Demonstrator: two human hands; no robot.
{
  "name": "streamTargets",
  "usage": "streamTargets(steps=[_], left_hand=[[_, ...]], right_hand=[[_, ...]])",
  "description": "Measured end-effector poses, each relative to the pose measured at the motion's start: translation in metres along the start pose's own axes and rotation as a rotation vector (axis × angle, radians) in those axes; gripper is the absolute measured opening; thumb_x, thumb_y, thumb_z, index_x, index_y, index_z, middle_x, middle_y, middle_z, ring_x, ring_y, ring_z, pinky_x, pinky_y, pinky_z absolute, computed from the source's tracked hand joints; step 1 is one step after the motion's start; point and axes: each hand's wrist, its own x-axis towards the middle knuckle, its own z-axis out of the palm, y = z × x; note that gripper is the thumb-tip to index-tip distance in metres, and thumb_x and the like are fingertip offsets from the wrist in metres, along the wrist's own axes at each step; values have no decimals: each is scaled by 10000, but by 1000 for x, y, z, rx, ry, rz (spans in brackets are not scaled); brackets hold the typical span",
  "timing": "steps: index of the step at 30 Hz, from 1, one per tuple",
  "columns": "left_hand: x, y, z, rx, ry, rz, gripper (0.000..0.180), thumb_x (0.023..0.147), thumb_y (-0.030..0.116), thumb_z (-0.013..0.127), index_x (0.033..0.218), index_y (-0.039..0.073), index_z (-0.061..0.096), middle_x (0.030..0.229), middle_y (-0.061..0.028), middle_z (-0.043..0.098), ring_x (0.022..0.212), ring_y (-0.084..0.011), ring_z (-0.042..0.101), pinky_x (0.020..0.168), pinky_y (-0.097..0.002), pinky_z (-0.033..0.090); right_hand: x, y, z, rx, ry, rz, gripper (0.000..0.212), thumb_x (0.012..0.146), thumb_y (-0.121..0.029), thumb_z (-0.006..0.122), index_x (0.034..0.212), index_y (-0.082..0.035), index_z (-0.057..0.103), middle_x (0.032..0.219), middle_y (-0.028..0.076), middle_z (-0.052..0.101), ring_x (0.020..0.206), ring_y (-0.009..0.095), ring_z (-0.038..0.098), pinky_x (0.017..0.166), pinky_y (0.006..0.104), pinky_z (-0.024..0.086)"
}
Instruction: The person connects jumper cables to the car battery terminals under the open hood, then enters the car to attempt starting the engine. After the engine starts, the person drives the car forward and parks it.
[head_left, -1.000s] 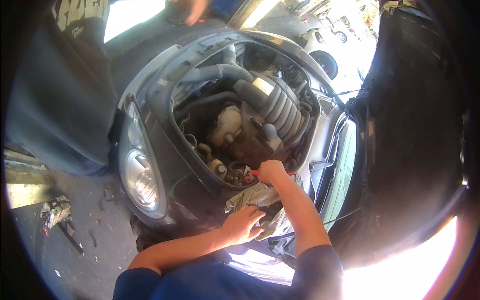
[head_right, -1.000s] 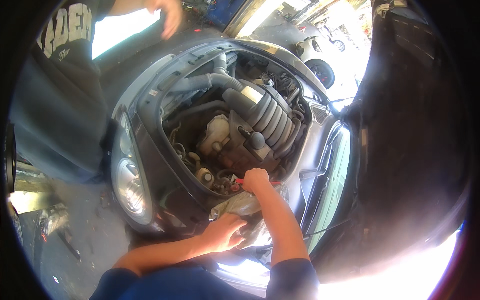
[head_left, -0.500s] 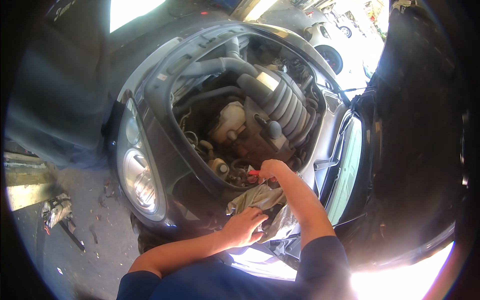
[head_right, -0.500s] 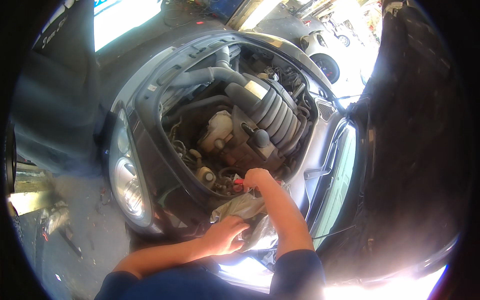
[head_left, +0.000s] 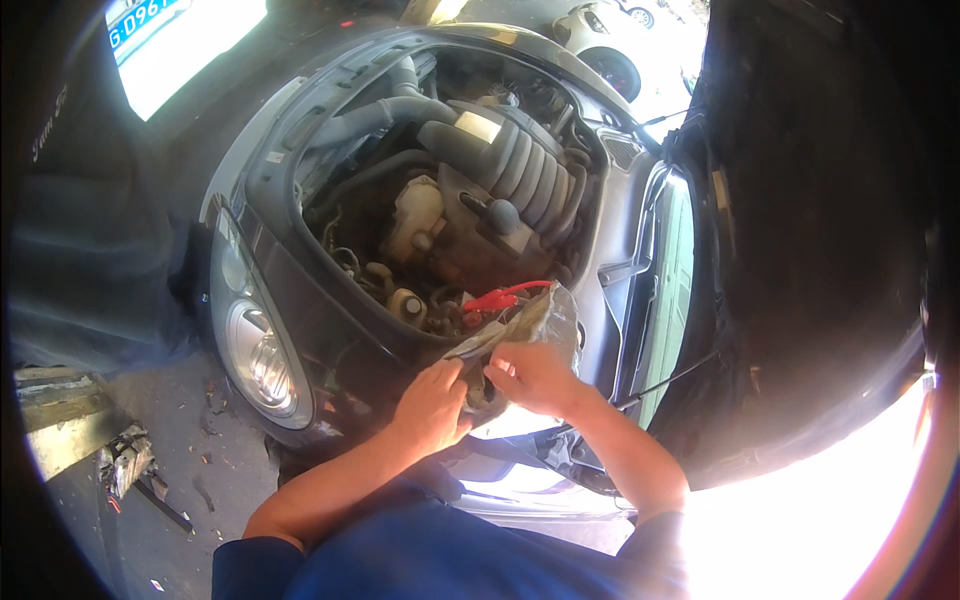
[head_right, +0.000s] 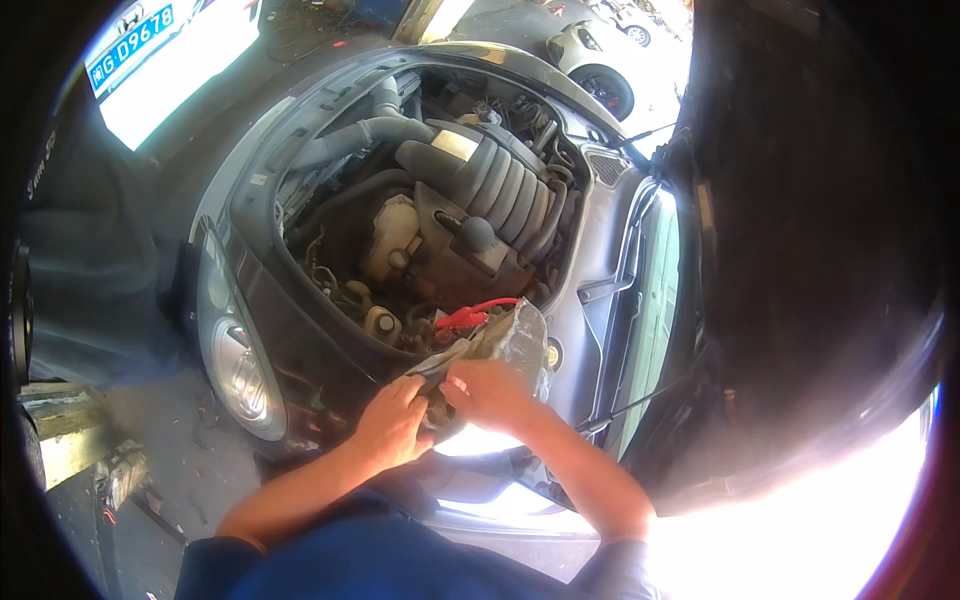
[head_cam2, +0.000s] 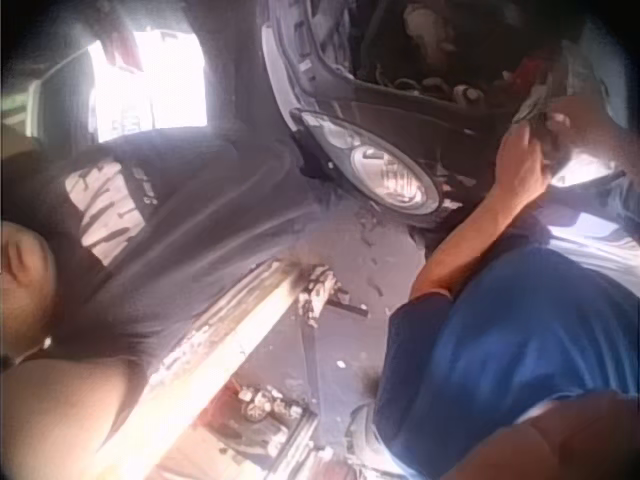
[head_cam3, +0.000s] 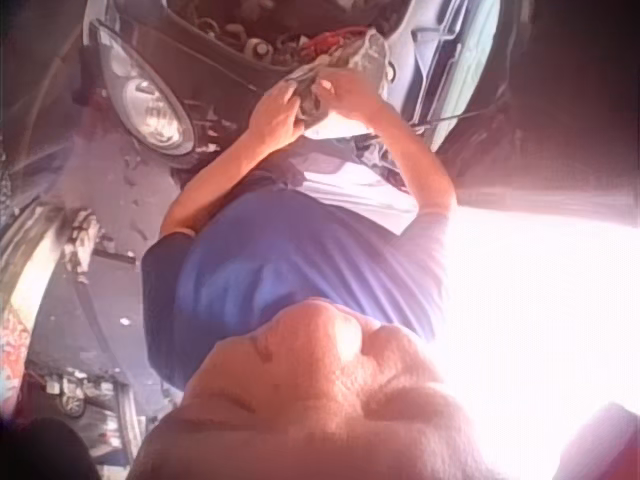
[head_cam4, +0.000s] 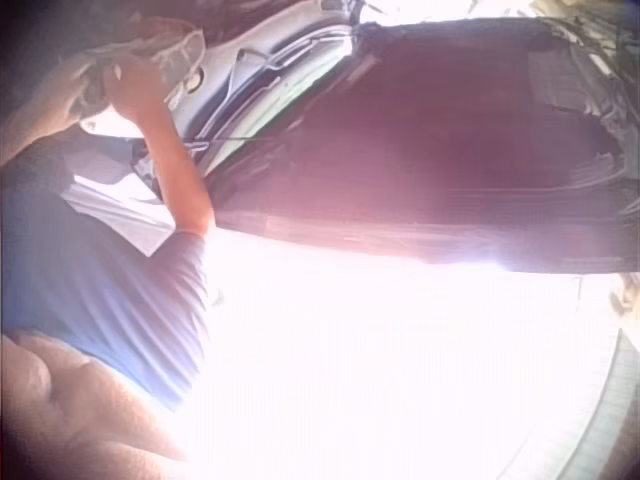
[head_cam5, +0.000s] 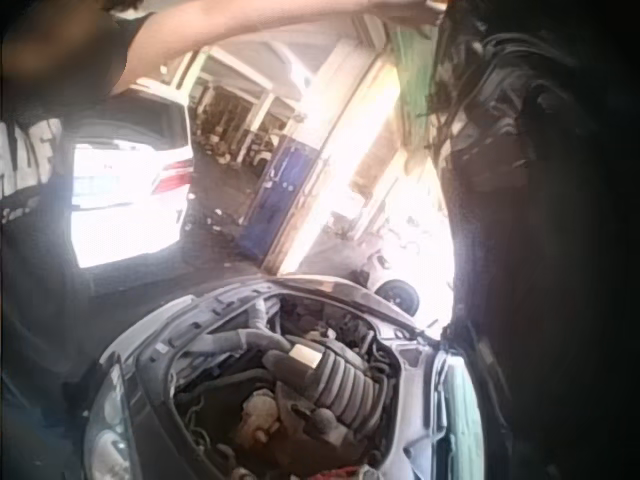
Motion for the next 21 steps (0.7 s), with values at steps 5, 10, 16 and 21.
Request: streamTargets(steps=[5, 10, 16, 21], left_hand=[[-6, -1, -7, 279, -273, -20, 419, 687, 306, 922, 989, 45, 794, 1201, -122, 663, 1195, -277, 608, 1009, -452, 431], [4, 0, -3, 231, -25, 51, 320, 798, 254, 807, 1062, 80, 760, 1035, -58, 684, 1063, -247, 661, 915, -454, 420], [-2, -2, 9, 342, -205, 83, 194, 852, 152, 703, 1018, 93, 783, 854, -74, 714, 865, -274, 707, 838, -437, 440], [-15, -3, 6, 397, -485, 69, 151, 848, 172, 718, 962, 122, 805, 880, -90, 730, 916, -279, 718, 795, -445, 467]], right_hand=[[-20, 18, 56, -208, 143, -122, 205, 909, -188, 711, 1082, -81, 738, 965, 135, 719, 970, 364, 692, 872, 499, 567], [-31, 21, 74, -370, 271, -168, 210, 868, -179, 727, 1065, -117, 760, 1033, 102, 685, 1023, 338, 652, 912, 470, 545], [-49, 7, 65, -457, 350, -309, 139, 885, -214, 722, 854, -87, 767, 1127, 98, 654, 1171, 318, 577, 936, 484, 485], [-62, -1, 84, -355, 425, -257, 125, 887, -237, 776, 845, -120, 775, 1110, 84, 609, 1097, 334, 544, 926, 503, 412]])
